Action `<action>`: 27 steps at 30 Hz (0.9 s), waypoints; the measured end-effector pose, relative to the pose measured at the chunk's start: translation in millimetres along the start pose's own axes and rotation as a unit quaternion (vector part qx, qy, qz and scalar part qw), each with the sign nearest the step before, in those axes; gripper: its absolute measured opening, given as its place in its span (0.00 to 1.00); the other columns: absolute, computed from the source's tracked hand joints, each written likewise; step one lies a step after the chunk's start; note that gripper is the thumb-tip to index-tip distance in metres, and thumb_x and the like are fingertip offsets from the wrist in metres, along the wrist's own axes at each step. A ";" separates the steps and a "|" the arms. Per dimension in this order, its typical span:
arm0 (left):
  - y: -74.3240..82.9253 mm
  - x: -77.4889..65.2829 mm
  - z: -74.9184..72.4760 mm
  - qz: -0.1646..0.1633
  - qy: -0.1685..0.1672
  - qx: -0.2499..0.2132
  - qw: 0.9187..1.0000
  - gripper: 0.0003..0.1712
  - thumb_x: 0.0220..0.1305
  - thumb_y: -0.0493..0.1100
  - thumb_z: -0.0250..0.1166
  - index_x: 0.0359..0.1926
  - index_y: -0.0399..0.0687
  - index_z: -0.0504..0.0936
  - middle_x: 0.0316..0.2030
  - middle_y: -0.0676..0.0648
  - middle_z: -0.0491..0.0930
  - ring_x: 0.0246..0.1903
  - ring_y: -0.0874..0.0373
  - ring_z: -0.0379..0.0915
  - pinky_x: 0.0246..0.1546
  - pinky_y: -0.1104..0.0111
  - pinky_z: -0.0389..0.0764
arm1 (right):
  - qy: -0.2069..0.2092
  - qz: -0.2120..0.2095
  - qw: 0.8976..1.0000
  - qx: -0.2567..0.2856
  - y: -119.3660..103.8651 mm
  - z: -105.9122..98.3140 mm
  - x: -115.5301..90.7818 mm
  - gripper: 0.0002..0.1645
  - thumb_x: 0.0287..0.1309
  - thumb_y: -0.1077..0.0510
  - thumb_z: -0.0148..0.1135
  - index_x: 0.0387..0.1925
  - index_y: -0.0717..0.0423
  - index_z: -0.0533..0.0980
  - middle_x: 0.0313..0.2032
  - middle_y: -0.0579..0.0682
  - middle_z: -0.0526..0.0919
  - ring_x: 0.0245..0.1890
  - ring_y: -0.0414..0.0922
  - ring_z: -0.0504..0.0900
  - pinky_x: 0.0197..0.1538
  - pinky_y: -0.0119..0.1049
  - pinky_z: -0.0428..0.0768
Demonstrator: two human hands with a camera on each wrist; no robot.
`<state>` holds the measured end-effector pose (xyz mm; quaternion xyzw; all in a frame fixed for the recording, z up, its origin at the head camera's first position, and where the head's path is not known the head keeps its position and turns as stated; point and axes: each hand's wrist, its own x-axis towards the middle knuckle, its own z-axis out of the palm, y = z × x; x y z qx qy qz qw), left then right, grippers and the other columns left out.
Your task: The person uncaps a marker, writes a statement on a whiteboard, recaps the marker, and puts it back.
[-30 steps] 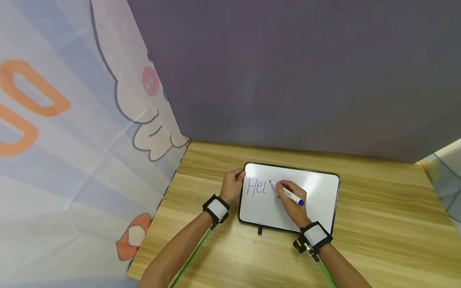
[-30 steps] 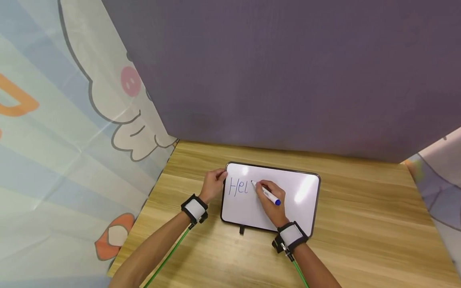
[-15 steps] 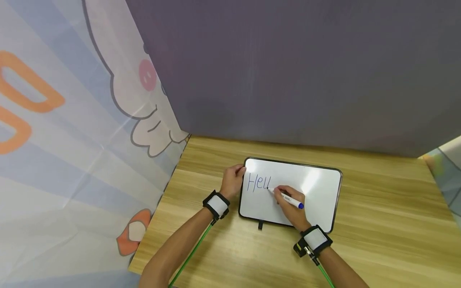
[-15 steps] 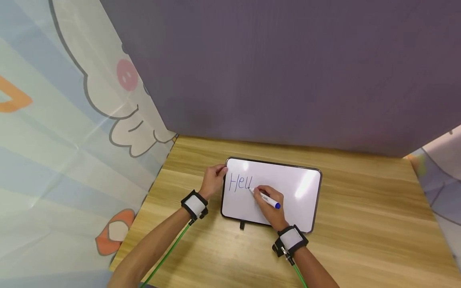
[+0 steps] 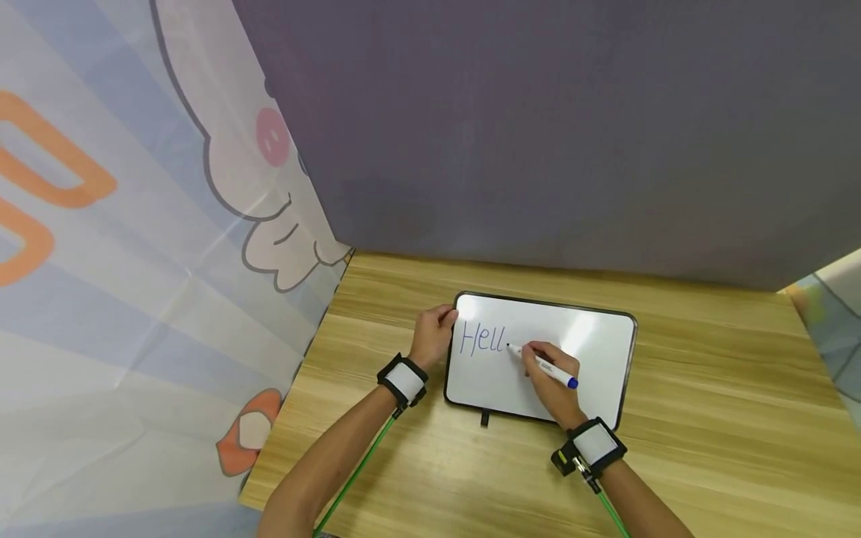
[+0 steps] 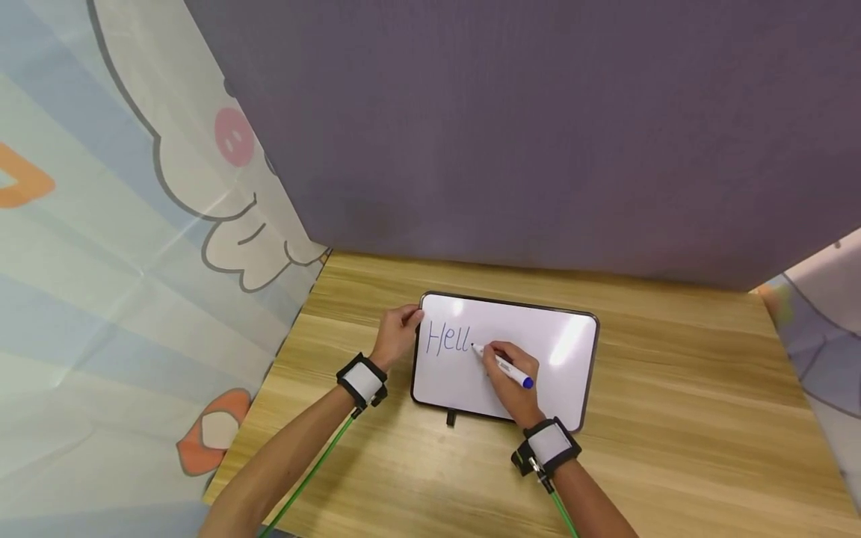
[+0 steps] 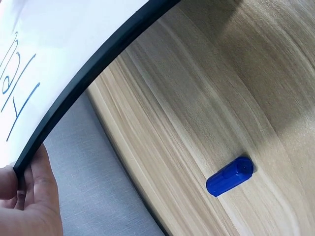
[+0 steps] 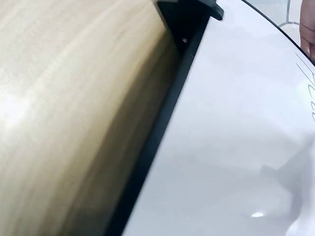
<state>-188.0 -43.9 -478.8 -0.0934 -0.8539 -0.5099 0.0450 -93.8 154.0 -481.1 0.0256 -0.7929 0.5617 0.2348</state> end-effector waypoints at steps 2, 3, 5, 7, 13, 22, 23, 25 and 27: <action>-1.2 -0.3 0.1 -0.006 -0.002 0.002 1.000 0.13 0.66 0.38 0.56 0.45 0.33 0.81 0.38 0.38 0.84 0.34 0.53 0.79 0.33 0.68 0.79 | 0.002 -0.007 1.000 -0.004 -0.3 -0.8 1.4 0.06 0.54 0.69 0.60 0.32 0.72 0.79 0.22 0.61 0.82 0.16 0.35 0.75 0.19 0.24 0.73; -1.8 -0.5 0.3 -0.009 -0.003 0.003 1.000 0.14 0.66 0.39 0.56 0.45 0.33 0.81 0.38 0.38 0.84 0.34 0.54 0.79 0.33 0.68 0.79 | 0.003 -0.011 1.000 -0.006 0.0 -1.1 1.8 0.06 0.54 0.69 0.60 0.32 0.72 0.79 0.22 0.61 0.82 0.16 0.35 0.75 0.19 0.24 0.73; -3.0 -1.2 0.5 -0.017 -0.006 0.003 1.000 0.14 0.66 0.39 0.56 0.45 0.34 0.81 0.38 0.38 0.84 0.34 0.54 0.79 0.33 0.69 0.79 | 0.002 -0.016 1.000 -0.009 0.7 -1.7 1.9 0.06 0.53 0.70 0.60 0.32 0.72 0.79 0.22 0.62 0.82 0.15 0.36 0.76 0.19 0.24 0.73; -4.1 -2.1 0.6 -0.019 -0.007 0.002 1.000 0.14 0.66 0.39 0.56 0.46 0.34 0.81 0.38 0.39 0.84 0.34 0.54 0.79 0.33 0.69 0.79 | -0.003 -0.019 1.000 -0.010 1.4 -1.9 1.6 0.05 0.53 0.70 0.60 0.31 0.72 0.79 0.22 0.62 0.82 0.15 0.36 0.76 0.18 0.24 0.73; -4.9 -4.1 1.1 -0.014 -0.003 0.001 1.000 0.13 0.66 0.38 0.56 0.45 0.34 0.82 0.37 0.38 0.84 0.34 0.54 0.78 0.33 0.70 0.78 | -0.012 -0.023 1.000 -0.013 2.1 -0.6 0.3 0.05 0.52 0.71 0.60 0.31 0.72 0.79 0.21 0.61 0.82 0.15 0.34 0.75 0.18 0.24 0.72; -1.2 -2.6 -0.2 -0.004 -0.001 0.006 1.000 0.13 0.66 0.39 0.56 0.45 0.34 0.82 0.37 0.38 0.84 0.34 0.55 0.78 0.33 0.69 0.79 | -0.009 -0.030 1.000 -0.005 7.7 1.7 1.2 0.05 0.52 0.71 0.59 0.31 0.73 0.79 0.21 0.61 0.82 0.14 0.38 0.76 0.18 0.24 0.72; -0.8 -2.2 -0.4 -0.003 -0.002 0.005 1.000 0.13 0.66 0.38 0.56 0.45 0.34 0.82 0.37 0.38 0.84 0.34 0.54 0.78 0.33 0.69 0.79 | -0.008 -0.028 1.000 -0.004 11.3 2.4 1.4 0.05 0.52 0.72 0.60 0.31 0.72 0.79 0.21 0.61 0.82 0.14 0.38 0.76 0.19 0.24 0.72; -0.3 -1.3 -0.7 -0.001 -0.002 0.005 1.000 0.13 0.66 0.38 0.56 0.45 0.34 0.82 0.38 0.38 0.84 0.34 0.54 0.78 0.33 0.69 0.79 | -0.008 -0.023 1.000 -0.009 18.9 3.6 1.7 0.05 0.52 0.71 0.60 0.31 0.70 0.80 0.22 0.60 0.83 0.15 0.36 0.75 0.19 0.24 0.73; 0.2 -0.4 -1.1 -0.001 -0.002 0.004 1.000 0.14 0.66 0.38 0.56 0.45 0.33 0.81 0.38 0.38 0.84 0.34 0.53 0.78 0.34 0.68 0.79 | -0.010 -0.014 1.000 -0.014 26.5 4.7 1.9 0.04 0.52 0.70 0.61 0.31 0.67 0.81 0.23 0.58 0.84 0.15 0.34 0.75 0.19 0.24 0.73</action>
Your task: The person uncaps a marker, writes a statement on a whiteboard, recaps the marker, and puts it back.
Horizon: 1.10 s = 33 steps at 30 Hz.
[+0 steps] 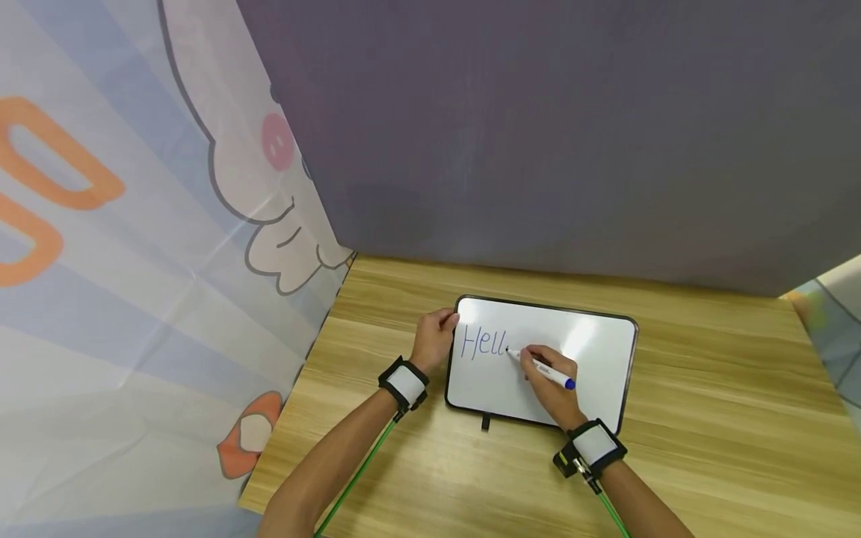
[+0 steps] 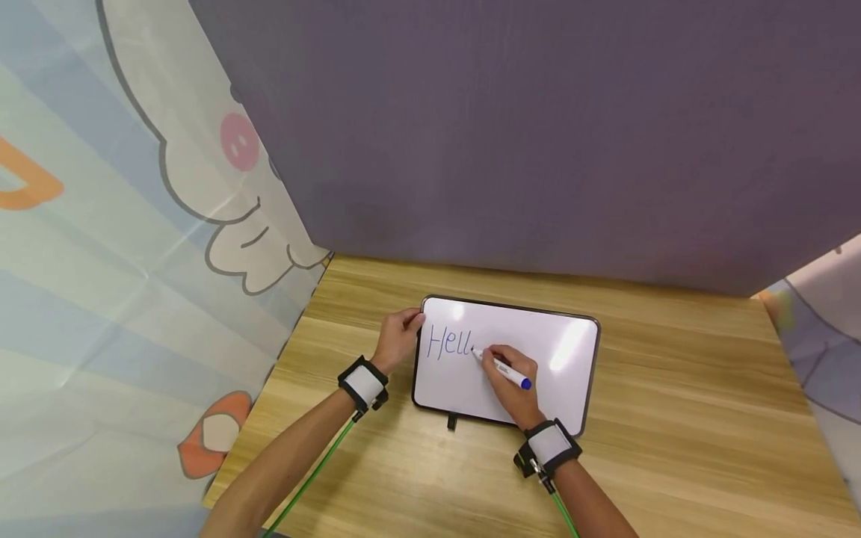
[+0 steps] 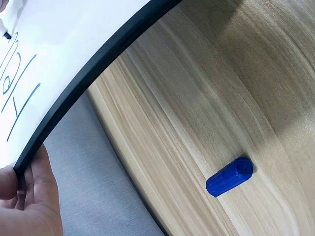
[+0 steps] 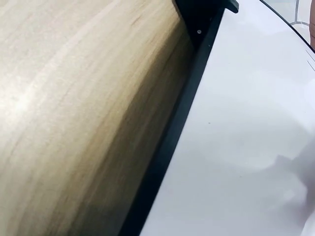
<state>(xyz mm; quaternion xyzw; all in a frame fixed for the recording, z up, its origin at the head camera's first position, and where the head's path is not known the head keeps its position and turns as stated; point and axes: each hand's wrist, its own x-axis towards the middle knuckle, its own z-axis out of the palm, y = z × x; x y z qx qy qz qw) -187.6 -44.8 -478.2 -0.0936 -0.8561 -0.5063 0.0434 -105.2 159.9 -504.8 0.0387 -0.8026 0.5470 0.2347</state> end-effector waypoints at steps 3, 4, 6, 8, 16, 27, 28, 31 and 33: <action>0.3 0.3 0.7 -0.001 0.000 0.001 1.000 0.14 0.66 0.38 0.56 0.46 0.33 0.81 0.39 0.37 0.83 0.35 0.53 0.79 0.35 0.67 0.79 | -0.008 0.015 1.000 -0.003 10.2 0.0 -1.2 0.04 0.53 0.67 0.62 0.31 0.62 0.82 0.25 0.55 0.85 0.16 0.33 0.76 0.20 0.25 0.75; 0.8 0.4 0.6 -0.002 -0.001 0.001 1.000 0.14 0.66 0.38 0.56 0.46 0.33 0.81 0.39 0.37 0.83 0.36 0.53 0.79 0.35 0.67 0.79 | -0.009 0.017 1.000 -0.001 11.5 -0.6 -1.7 0.04 0.53 0.66 0.62 0.31 0.62 0.82 0.25 0.55 0.85 0.16 0.33 0.76 0.20 0.25 0.75; 1.3 0.9 0.3 -0.003 -0.001 0.001 1.000 0.14 0.66 0.38 0.56 0.46 0.33 0.81 0.39 0.37 0.83 0.36 0.53 0.79 0.36 0.67 0.79 | -0.009 0.021 1.000 0.009 12.7 -2.0 -2.0 0.04 0.53 0.66 0.62 0.31 0.62 0.82 0.25 0.56 0.84 0.15 0.34 0.76 0.19 0.26 0.75; 0.2 2.2 0.3 -0.004 0.000 0.000 1.000 0.14 0.67 0.39 0.55 0.46 0.33 0.81 0.39 0.38 0.83 0.36 0.53 0.79 0.36 0.66 0.80 | -0.007 0.025 1.000 0.011 8.7 -3.9 -1.3 0.04 0.53 0.66 0.62 0.30 0.64 0.82 0.24 0.58 0.84 0.14 0.36 0.76 0.19 0.26 0.74; -3.4 3.2 1.0 -0.006 0.001 -0.001 1.000 0.14 0.67 0.39 0.56 0.45 0.34 0.81 0.38 0.38 0.84 0.35 0.54 0.79 0.34 0.68 0.79 | 0.009 0.024 1.000 0.000 -19.0 -7.3 4.7 0.06 0.53 0.69 0.60 0.31 0.70 0.80 0.22 0.59 0.82 0.15 0.41 0.76 0.20 0.24 0.73; -1.1 1.5 2.3 -0.005 -0.004 -0.005 1.000 0.13 0.66 0.38 0.56 0.45 0.33 0.81 0.38 0.38 0.84 0.35 0.51 0.79 0.34 0.68 0.79 | 0.014 0.002 1.000 0.006 -22.3 -10.5 3.8 0.06 0.54 0.69 0.60 0.31 0.71 0.80 0.22 0.61 0.82 0.15 0.39 0.76 0.20 0.24 0.73; -1.7 1.6 2.3 -0.004 -0.004 -0.005 1.000 0.13 0.66 0.38 0.56 0.45 0.33 0.81 0.38 0.38 0.84 0.35 0.51 0.79 0.34 0.68 0.79 | 0.017 0.004 1.000 0.011 -23.2 -12.5 3.7 0.06 0.54 0.70 0.60 0.31 0.71 0.80 0.22 0.62 0.82 0.15 0.40 0.76 0.20 0.24 0.73; -2.9 1.9 1.7 -0.005 -0.003 -0.009 1.000 0.13 0.66 0.38 0.56 0.45 0.34 0.82 0.37 0.38 0.83 0.34 0.52 0.78 0.33 0.70 0.78 | 0.032 0.017 0.999 0.021 -25.4 -19.2 3.3 0.05 0.54 0.70 0.59 0.31 0.72 0.80 0.21 0.62 0.81 0.15 0.43 0.76 0.19 0.24 0.72; -2.9 2.0 0.9 -0.006 -0.001 -0.010 1.000 0.13 0.66 0.38 0.56 0.44 0.34 0.82 0.37 0.38 0.84 0.33 0.54 0.78 0.33 0.70 0.78 | 0.038 0.020 0.999 0.015 -26.1 -23.2 3.0 0.05 0.54 0.70 0.59 0.30 0.71 0.80 0.20 0.62 0.80 0.15 0.41 0.75 0.19 0.24 0.72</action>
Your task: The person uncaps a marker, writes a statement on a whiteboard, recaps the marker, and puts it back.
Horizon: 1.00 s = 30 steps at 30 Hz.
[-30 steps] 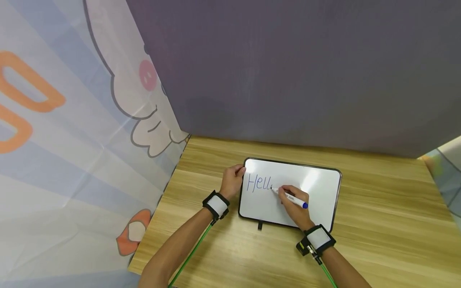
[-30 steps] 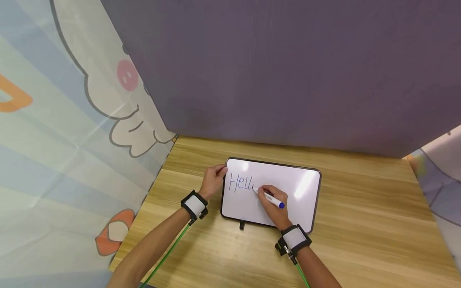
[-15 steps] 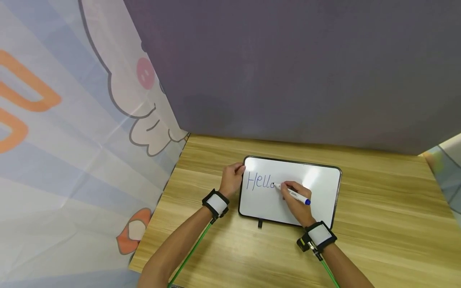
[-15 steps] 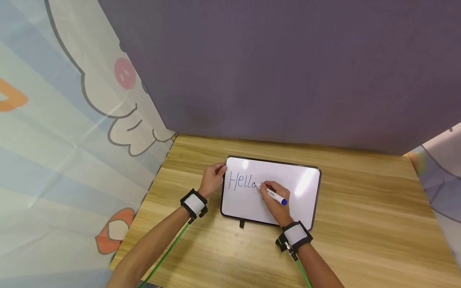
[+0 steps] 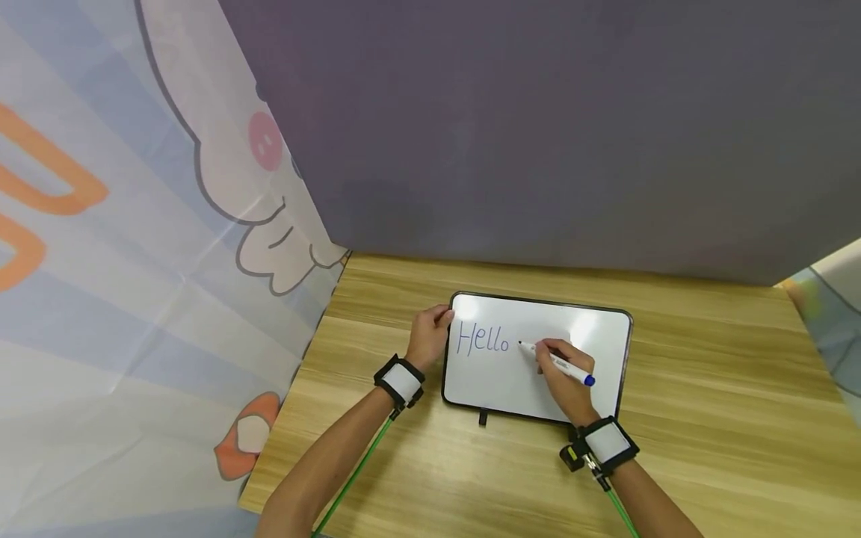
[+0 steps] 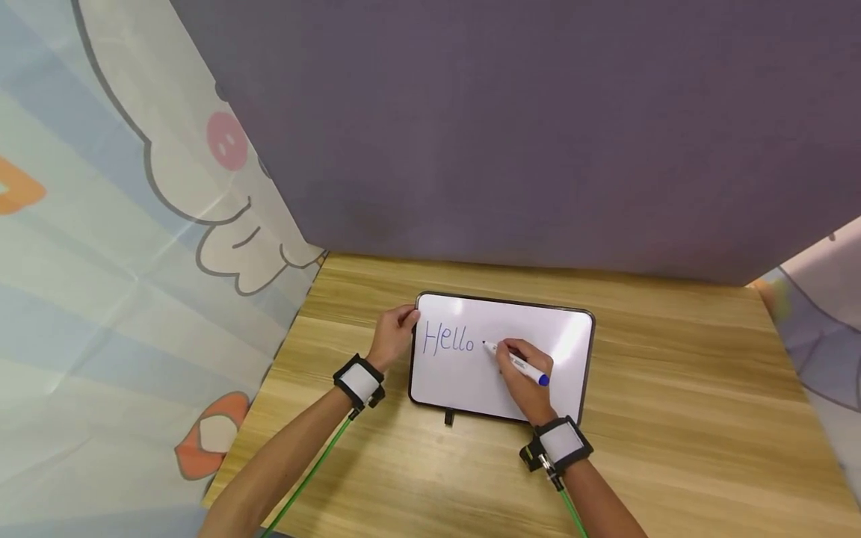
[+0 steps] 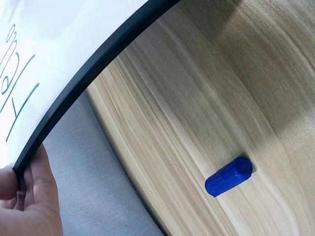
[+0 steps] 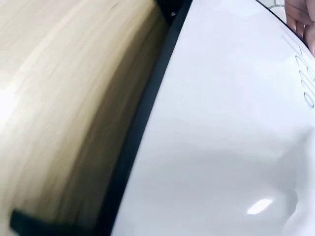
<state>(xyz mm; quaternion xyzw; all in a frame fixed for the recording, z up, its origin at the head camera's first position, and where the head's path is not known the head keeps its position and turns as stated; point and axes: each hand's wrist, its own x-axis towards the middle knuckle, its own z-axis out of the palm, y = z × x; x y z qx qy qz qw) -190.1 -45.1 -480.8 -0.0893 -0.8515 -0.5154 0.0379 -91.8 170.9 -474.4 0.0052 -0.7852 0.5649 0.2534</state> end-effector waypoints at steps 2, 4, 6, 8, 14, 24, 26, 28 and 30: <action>-0.3 -0.2 -0.9 -0.005 0.003 -0.003 1.000 0.13 0.66 0.38 0.56 0.44 0.34 0.82 0.36 0.38 0.84 0.33 0.55 0.77 0.33 0.69 0.78 | -0.001 -0.001 1.000 -0.008 0.9 -2.1 -0.6 0.05 0.53 0.71 0.59 0.30 0.72 0.79 0.20 0.62 0.80 0.14 0.40 0.75 0.19 0.24 0.72; -0.2 -0.7 -1.6 -0.008 0.005 -0.005 1.000 0.13 0.66 0.38 0.56 0.44 0.34 0.82 0.36 0.38 0.84 0.32 0.55 0.77 0.33 0.69 0.78 | -0.006 -0.004 1.000 -0.013 2.7 -2.4 -1.5 0.05 0.53 0.70 0.59 0.30 0.72 0.79 0.20 0.62 0.81 0.14 0.38 0.75 0.19 0.23 0.72; -0.8 -1.2 -1.8 -0.012 0.006 -0.007 1.000 0.13 0.66 0.38 0.56 0.43 0.34 0.82 0.36 0.38 0.84 0.32 0.55 0.77 0.33 0.68 0.78 | -0.012 -0.004 1.000 -0.014 5.2 -1.5 -2.2 0.06 0.54 0.70 0.59 0.30 0.72 0.79 0.20 0.63 0.81 0.14 0.38 0.75 0.19 0.23 0.73; -1.4 -1.7 -1.3 -0.013 0.006 -0.005 1.000 0.12 0.66 0.37 0.56 0.43 0.34 0.82 0.36 0.38 0.84 0.32 0.55 0.77 0.33 0.68 0.78 | -0.014 -0.004 1.000 -0.016 8.0 0.3 -2.6 0.06 0.54 0.70 0.59 0.30 0.72 0.80 0.21 0.63 0.81 0.14 0.36 0.75 0.19 0.23 0.73; -0.7 -3.7 0.7 -0.002 0.005 0.006 1.000 0.13 0.66 0.37 0.56 0.44 0.33 0.82 0.38 0.38 0.84 0.34 0.54 0.78 0.34 0.68 0.79 | -0.003 -0.008 1.000 -0.030 13.6 2.3 -3.8 0.05 0.53 0.70 0.59 0.30 0.70 0.80 0.19 0.59 0.81 0.15 0.31 0.73 0.19 0.23 0.72; 1.7 -1.9 1.0 -0.010 0.000 0.001 1.000 0.13 0.66 0.37 0.55 0.44 0.33 0.81 0.37 0.38 0.84 0.33 0.55 0.77 0.33 0.69 0.78 | -0.009 0.006 1.000 -0.023 17.6 0.9 -7.3 0.05 0.53 0.70 0.59 0.29 0.69 0.80 0.18 0.57 0.81 0.14 0.32 0.73 0.20 0.23 0.72; 1.4 -0.9 1.1 -0.006 0.002 0.002 1.000 0.13 0.66 0.38 0.55 0.44 0.33 0.82 0.36 0.38 0.84 0.33 0.55 0.78 0.33 0.69 0.78 | -0.012 0.009 1.000 -0.021 18.1 0.4 -8.6 0.05 0.52 0.71 0.59 0.28 0.69 0.80 0.17 0.56 0.80 0.14 0.32 0.73 0.19 0.24 0.72; 1.1 0.0 1.3 -0.003 0.005 0.002 1.000 0.13 0.66 0.38 0.55 0.44 0.33 0.82 0.36 0.38 0.84 0.33 0.54 0.78 0.33 0.68 0.78 | -0.011 0.011 1.000 -0.020 17.9 -0.4 -9.1 0.05 0.52 0.71 0.59 0.28 0.69 0.80 0.17 0.56 0.80 0.14 0.33 0.73 0.19 0.24 0.72; 0.6 0.7 1.3 0.001 0.009 0.003 1.000 0.13 0.66 0.37 0.55 0.44 0.33 0.82 0.36 0.38 0.84 0.33 0.54 0.78 0.34 0.67 0.79 | -0.008 0.018 1.000 -0.018 17.1 -1.3 -9.0 0.05 0.52 0.71 0.59 0.28 0.69 0.80 0.17 0.56 0.80 0.14 0.34 0.73 0.19 0.24 0.72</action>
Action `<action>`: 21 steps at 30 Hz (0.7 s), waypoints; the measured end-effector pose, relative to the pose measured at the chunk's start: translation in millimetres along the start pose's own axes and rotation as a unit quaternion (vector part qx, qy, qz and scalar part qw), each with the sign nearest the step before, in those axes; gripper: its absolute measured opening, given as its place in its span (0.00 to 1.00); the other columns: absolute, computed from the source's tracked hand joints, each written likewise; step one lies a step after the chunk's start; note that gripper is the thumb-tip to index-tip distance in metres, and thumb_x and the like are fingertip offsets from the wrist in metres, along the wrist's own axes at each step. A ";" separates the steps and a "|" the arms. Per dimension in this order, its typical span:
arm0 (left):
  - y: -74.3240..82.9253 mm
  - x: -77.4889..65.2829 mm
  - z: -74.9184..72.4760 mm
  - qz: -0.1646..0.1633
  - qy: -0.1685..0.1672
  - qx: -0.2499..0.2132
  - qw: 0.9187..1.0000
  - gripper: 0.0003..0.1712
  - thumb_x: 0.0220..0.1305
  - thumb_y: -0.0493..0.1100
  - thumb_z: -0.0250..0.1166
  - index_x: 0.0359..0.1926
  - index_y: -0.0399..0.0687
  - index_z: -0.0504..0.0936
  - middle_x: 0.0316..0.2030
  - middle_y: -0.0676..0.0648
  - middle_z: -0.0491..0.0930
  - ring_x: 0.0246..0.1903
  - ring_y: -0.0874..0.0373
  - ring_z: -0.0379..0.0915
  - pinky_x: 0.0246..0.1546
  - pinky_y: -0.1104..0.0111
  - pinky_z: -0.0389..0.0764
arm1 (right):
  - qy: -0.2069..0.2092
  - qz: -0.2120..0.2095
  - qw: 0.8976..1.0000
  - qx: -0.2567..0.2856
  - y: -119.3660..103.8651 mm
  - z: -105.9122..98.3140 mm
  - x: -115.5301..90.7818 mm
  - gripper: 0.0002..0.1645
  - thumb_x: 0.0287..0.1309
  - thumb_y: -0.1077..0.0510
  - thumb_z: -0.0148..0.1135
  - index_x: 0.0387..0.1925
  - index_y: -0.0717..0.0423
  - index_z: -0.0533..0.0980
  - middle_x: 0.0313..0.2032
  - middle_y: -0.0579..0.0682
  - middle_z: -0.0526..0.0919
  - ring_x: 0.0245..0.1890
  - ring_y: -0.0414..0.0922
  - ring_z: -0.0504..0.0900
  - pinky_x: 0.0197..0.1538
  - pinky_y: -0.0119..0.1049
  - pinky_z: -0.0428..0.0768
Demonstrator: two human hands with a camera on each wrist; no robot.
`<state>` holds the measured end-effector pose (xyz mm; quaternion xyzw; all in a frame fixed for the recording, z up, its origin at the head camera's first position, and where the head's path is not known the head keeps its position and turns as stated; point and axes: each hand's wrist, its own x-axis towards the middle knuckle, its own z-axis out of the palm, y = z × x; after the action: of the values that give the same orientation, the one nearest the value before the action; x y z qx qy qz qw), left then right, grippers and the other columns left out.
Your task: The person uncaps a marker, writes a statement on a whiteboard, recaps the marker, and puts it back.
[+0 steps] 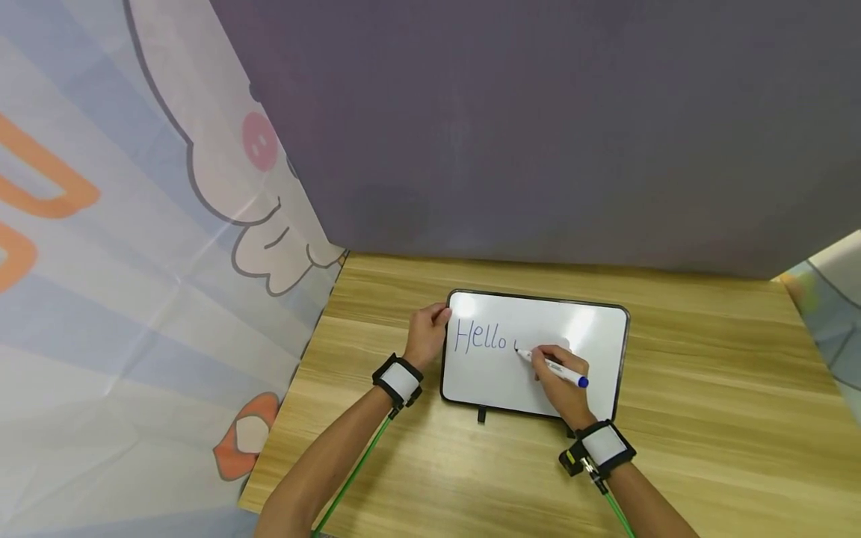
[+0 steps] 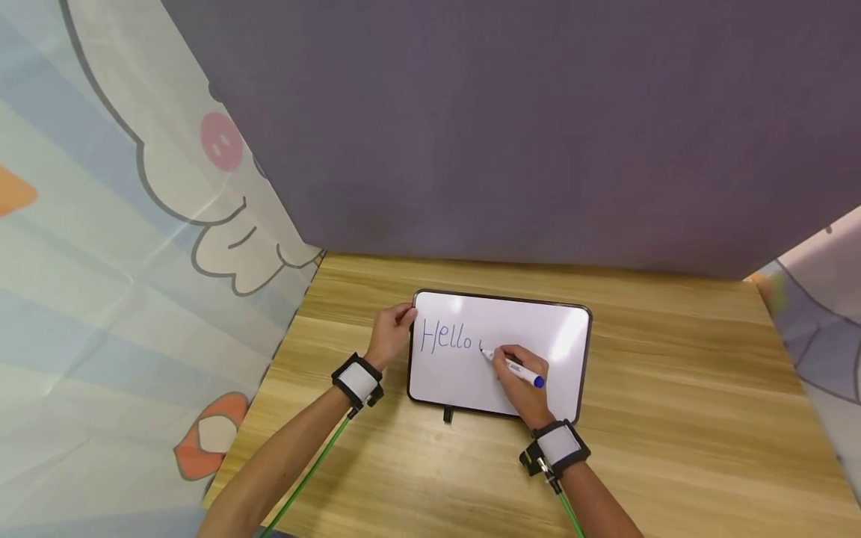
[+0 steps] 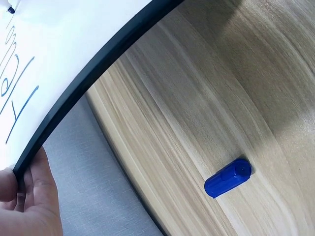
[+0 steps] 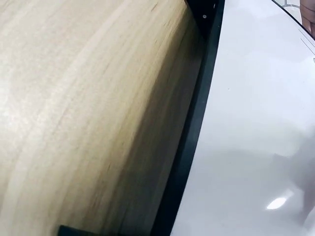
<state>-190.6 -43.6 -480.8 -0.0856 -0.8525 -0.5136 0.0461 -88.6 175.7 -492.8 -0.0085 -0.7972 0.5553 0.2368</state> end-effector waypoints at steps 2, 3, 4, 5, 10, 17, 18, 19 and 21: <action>-0.7 0.1 0.0 0.000 0.003 0.000 1.000 0.13 0.66 0.37 0.56 0.44 0.33 0.82 0.37 0.38 0.84 0.33 0.53 0.78 0.34 0.67 0.79 | 0.004 0.009 1.000 0.001 -0.9 -0.8 0.9 0.05 0.53 0.70 0.58 0.28 0.69 0.80 0.17 0.56 0.80 0.14 0.35 0.74 0.19 0.25 0.72; -0.8 0.1 0.0 -0.001 0.003 0.000 1.000 0.13 0.66 0.37 0.56 0.44 0.33 0.82 0.37 0.38 0.84 0.33 0.53 0.78 0.34 0.67 0.79 | 0.006 0.009 1.000 -0.002 -1.5 -1.3 1.5 0.05 0.53 0.70 0.58 0.28 0.69 0.80 0.17 0.57 0.80 0.14 0.35 0.74 0.19 0.24 0.72; -1.0 0.1 0.1 -0.002 0.003 0.002 1.000 0.13 0.66 0.37 0.56 0.44 0.33 0.82 0.37 0.38 0.84 0.33 0.53 0.78 0.34 0.67 0.79 | 0.007 0.011 1.000 -0.003 -1.9 -1.7 2.3 0.05 0.53 0.70 0.58 0.29 0.69 0.80 0.17 0.57 0.80 0.14 0.35 0.74 0.19 0.24 0.72; -1.2 0.0 0.3 -0.001 0.002 0.001 1.000 0.13 0.66 0.37 0.56 0.44 0.33 0.82 0.37 0.38 0.84 0.33 0.53 0.79 0.34 0.67 0.79 | 0.009 0.014 1.000 -0.005 -2.3 -2.0 3.1 0.05 0.53 0.70 0.58 0.29 0.69 0.80 0.18 0.57 0.80 0.14 0.35 0.74 0.19 0.24 0.72; 0.3 -0.3 1.4 -0.006 0.000 0.002 1.000 0.13 0.66 0.38 0.56 0.44 0.33 0.82 0.37 0.38 0.84 0.33 0.53 0.78 0.33 0.66 0.79 | 0.017 0.025 1.000 -0.008 -3.0 -2.8 7.5 0.06 0.54 0.69 0.58 0.29 0.68 0.81 0.19 0.58 0.81 0.15 0.34 0.74 0.20 0.24 0.73; 2.1 0.5 0.9 -0.013 -0.005 0.004 1.000 0.14 0.67 0.38 0.55 0.45 0.34 0.81 0.37 0.38 0.84 0.33 0.54 0.78 0.32 0.68 0.78 | 0.022 0.028 0.999 -0.006 -3.4 -1.8 9.6 0.06 0.54 0.69 0.58 0.29 0.68 0.80 0.18 0.58 0.81 0.15 0.36 0.75 0.20 0.24 0.72; 2.0 0.6 0.9 -0.013 -0.005 0.004 1.000 0.14 0.67 0.38 0.55 0.45 0.34 0.81 0.37 0.38 0.84 0.33 0.54 0.78 0.32 0.69 0.78 | 0.022 0.028 0.999 -0.007 -3.5 -1.7 9.6 0.06 0.54 0.69 0.58 0.29 0.69 0.80 0.18 0.58 0.80 0.15 0.37 0.75 0.20 0.24 0.72; 1.9 0.7 0.8 -0.014 -0.005 0.005 1.000 0.14 0.67 0.38 0.55 0.45 0.34 0.81 0.37 0.38 0.84 0.33 0.55 0.78 0.32 0.69 0.78 | 0.022 0.029 0.999 -0.007 -3.6 -1.5 9.5 0.06 0.54 0.69 0.58 0.29 0.69 0.80 0.18 0.58 0.80 0.15 0.37 0.75 0.20 0.24 0.72; 2.5 1.1 0.3 -0.012 -0.004 0.004 1.000 0.14 0.67 0.38 0.55 0.45 0.34 0.81 0.37 0.38 0.84 0.33 0.54 0.78 0.32 0.69 0.78 | 0.021 0.031 0.999 -0.009 -3.5 -1.4 9.3 0.06 0.54 0.69 0.57 0.29 0.69 0.80 0.18 0.59 0.80 0.15 0.37 0.75 0.20 0.24 0.72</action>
<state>-191.1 -42.1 -478.6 -0.0773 -0.8557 -0.5103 0.0363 -95.4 178.1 -485.9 -0.0468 -0.7962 0.5553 0.2358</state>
